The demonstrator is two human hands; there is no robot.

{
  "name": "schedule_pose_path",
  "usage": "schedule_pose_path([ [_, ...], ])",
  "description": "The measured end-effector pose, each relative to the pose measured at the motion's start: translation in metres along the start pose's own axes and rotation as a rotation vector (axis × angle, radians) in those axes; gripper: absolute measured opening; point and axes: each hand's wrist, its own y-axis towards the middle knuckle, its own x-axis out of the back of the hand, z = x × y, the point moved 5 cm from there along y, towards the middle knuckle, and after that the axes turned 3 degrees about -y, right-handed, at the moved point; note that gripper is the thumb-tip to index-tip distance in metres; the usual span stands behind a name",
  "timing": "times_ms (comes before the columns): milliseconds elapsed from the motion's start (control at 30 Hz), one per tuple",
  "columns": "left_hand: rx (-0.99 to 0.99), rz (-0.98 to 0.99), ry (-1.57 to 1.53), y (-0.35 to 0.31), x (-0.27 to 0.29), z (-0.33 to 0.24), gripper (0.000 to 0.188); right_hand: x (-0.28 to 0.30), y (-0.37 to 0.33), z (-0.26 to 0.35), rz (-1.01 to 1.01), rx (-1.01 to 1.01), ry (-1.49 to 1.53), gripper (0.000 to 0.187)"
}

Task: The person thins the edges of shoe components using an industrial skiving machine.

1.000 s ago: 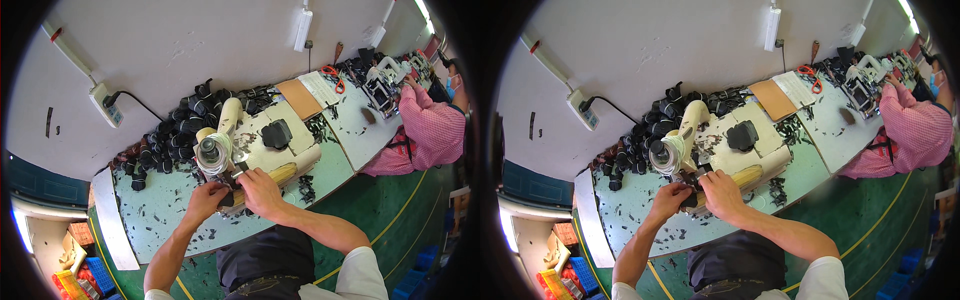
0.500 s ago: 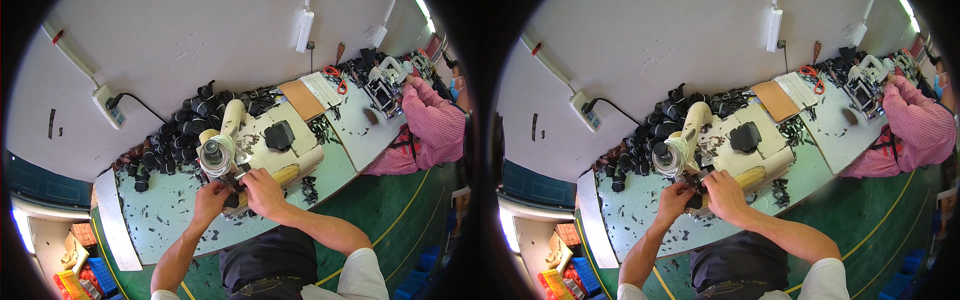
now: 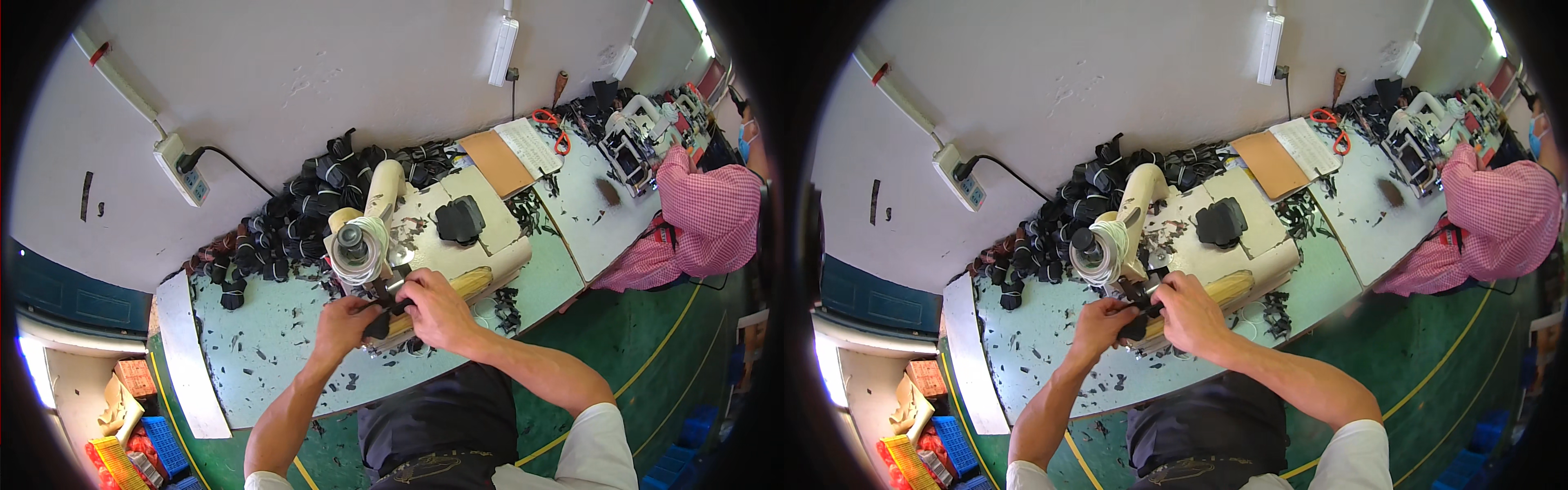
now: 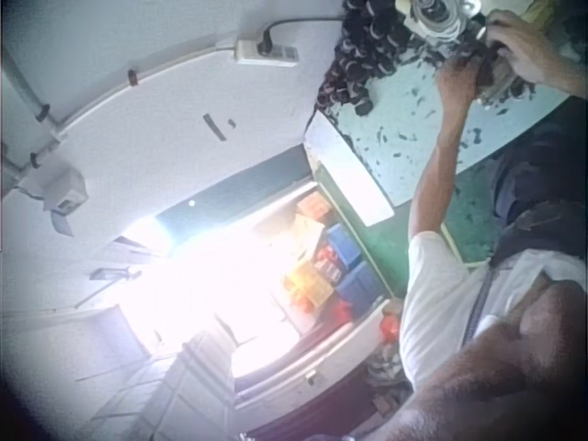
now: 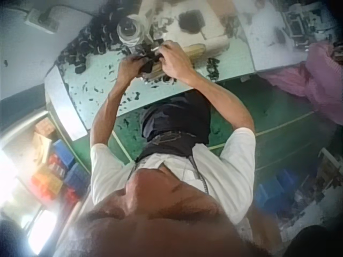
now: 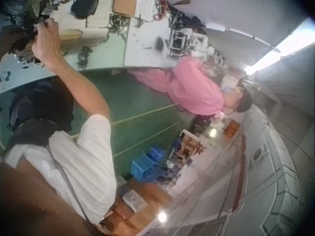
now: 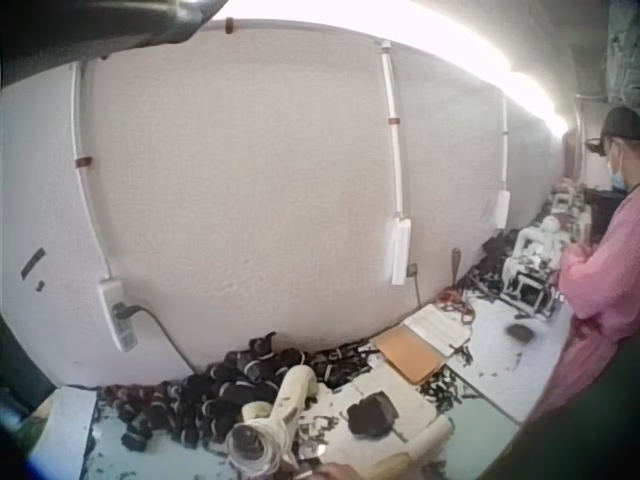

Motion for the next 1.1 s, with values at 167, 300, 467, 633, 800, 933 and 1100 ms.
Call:
schedule_pose_path([
  [167, -0.014, 0.049, -0.127, -0.001, 0.008, 0.005, 0.022, -0.003, 0.001, 0.011, 0.061, -0.007, -0.207, 0.022],
  [300, -0.075, 0.019, -0.102, -0.006, 0.016, 0.003, 0.023, 0.002, -0.007, -0.003, 0.056, -0.094, -0.070, 0.025],
  [467, -0.166, -0.135, 0.065, -0.004, 0.003, -0.013, 0.021, -0.004, -0.001, 0.002, 0.006, -0.007, -0.005, 0.026],
  [633, -0.120, 0.008, -0.079, -0.008, 0.006, -0.003, 0.030, -0.001, -0.002, 0.011, 0.038, 0.021, -0.187, 0.029],
  [800, -0.057, 0.151, -0.323, -0.020, 0.017, 0.009, 0.033, 0.008, -0.007, -0.003, 0.018, 0.049, -0.248, 0.027],
  [933, 0.024, 0.148, -0.241, -0.010, 0.016, 0.016, 0.027, 0.005, -0.006, 0.001, 0.049, 0.016, -0.168, 0.027],
  [1100, 0.098, 0.060, -0.067, -0.005, 0.020, 0.015, 0.027, 0.004, -0.001, -0.001, 0.121, -0.027, -0.024, 0.025],
])
